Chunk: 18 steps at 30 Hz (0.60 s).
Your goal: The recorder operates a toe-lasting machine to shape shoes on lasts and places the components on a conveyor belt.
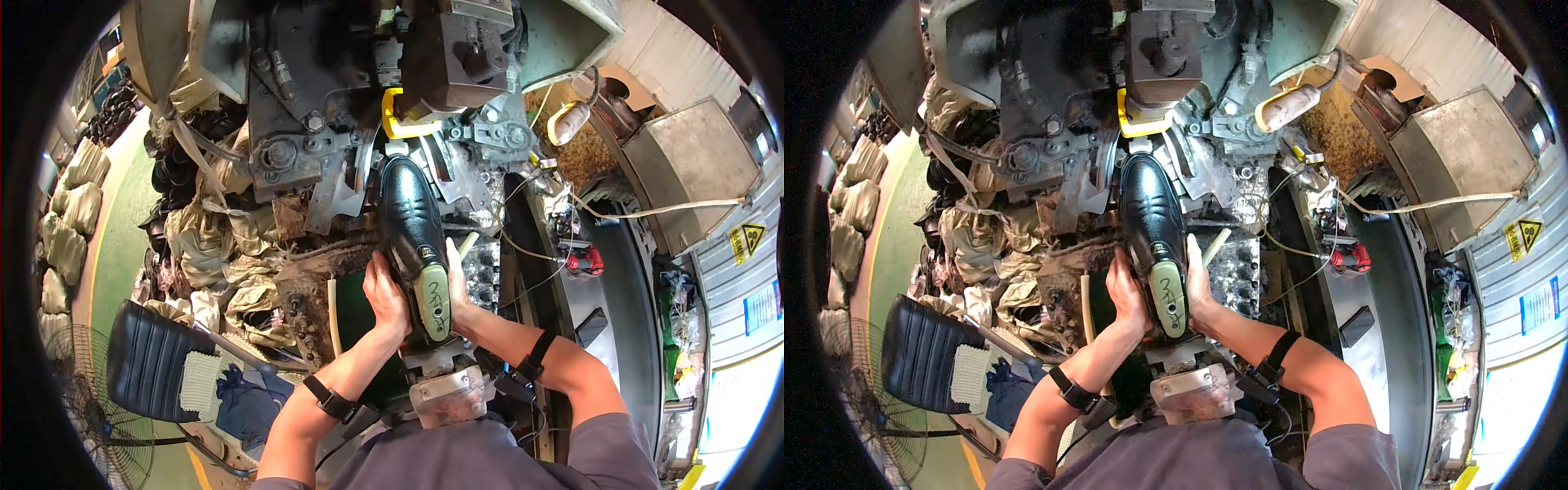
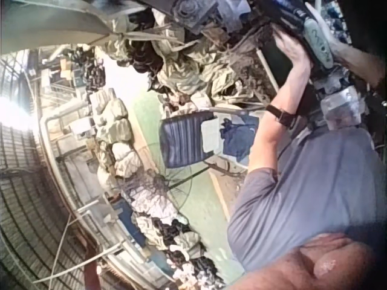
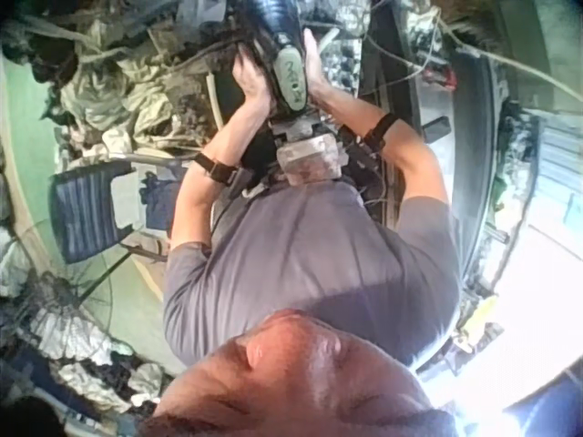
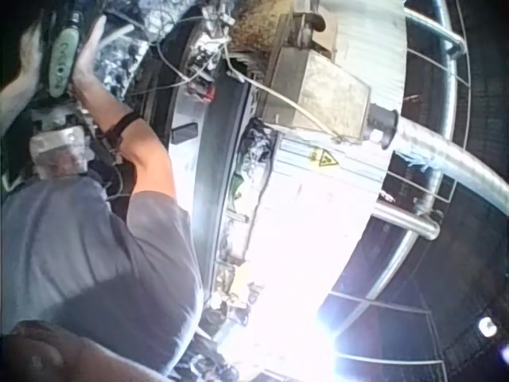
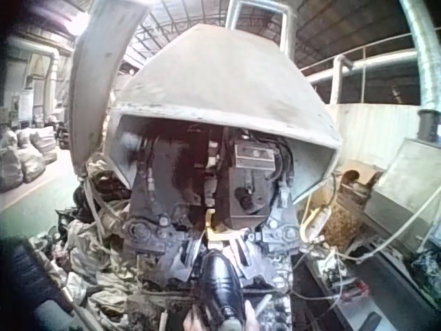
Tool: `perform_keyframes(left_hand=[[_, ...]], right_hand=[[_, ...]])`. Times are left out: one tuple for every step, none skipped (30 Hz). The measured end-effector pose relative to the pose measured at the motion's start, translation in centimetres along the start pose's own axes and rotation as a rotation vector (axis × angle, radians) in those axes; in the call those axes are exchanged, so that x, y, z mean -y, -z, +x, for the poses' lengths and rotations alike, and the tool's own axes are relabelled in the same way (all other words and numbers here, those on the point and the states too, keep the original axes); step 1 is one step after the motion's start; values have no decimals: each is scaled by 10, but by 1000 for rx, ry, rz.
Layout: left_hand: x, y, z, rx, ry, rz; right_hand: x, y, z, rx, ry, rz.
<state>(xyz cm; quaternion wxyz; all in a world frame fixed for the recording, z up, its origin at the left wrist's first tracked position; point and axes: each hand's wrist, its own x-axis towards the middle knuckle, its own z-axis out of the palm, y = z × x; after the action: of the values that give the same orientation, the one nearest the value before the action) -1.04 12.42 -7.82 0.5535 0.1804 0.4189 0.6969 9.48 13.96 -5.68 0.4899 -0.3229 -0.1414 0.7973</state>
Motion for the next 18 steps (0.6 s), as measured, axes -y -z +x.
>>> perform_keyframes(left_hand=[[1,1,-1,27,-25,-6],[2,1,0,3,-12,27],[4,1,0,-2,-56,58],[6,1,2,33,-129,79],[8,-1,4,-4,-108,84],[10,-1,5,-2,-83,56],[12,-1,7,0,-50,7],[13,-2,10,-29,-12,6],[13,-1,11,-21,-44,38],[10,1,14,23,-70,97],[6,3,14,35,-21,164],[-1,7,12,23,-5,253],[-10,11,11,15,44,404],[-20,14,2,19,-79,486],[-31,17,-6,4,-158,582],[-43,20,-16,38,-185,528],[-53,19,-27,61,-198,435],[-59,14,-37,129,-280,398]], right_hand=[[0,3,1,-62,13,-12],[1,6,1,-22,7,12],[1,8,0,-99,60,-81],[4,9,1,-157,128,-191],[6,9,1,-169,120,-179],[7,10,0,-140,108,-163],[9,9,1,-107,98,-148],[10,9,0,-120,91,-209],[13,9,-1,-73,104,-204],[15,10,-1,-66,35,-222],[18,12,-4,-49,-46,-237],[22,14,-6,-33,-16,-351],[28,18,-9,-127,-87,-391],[36,26,-17,-219,6,-593],[45,34,-24,-298,96,-783],[56,44,-33,-236,187,-852],[69,55,-43,-222,261,-914],[79,67,-54,-175,380,-934]])
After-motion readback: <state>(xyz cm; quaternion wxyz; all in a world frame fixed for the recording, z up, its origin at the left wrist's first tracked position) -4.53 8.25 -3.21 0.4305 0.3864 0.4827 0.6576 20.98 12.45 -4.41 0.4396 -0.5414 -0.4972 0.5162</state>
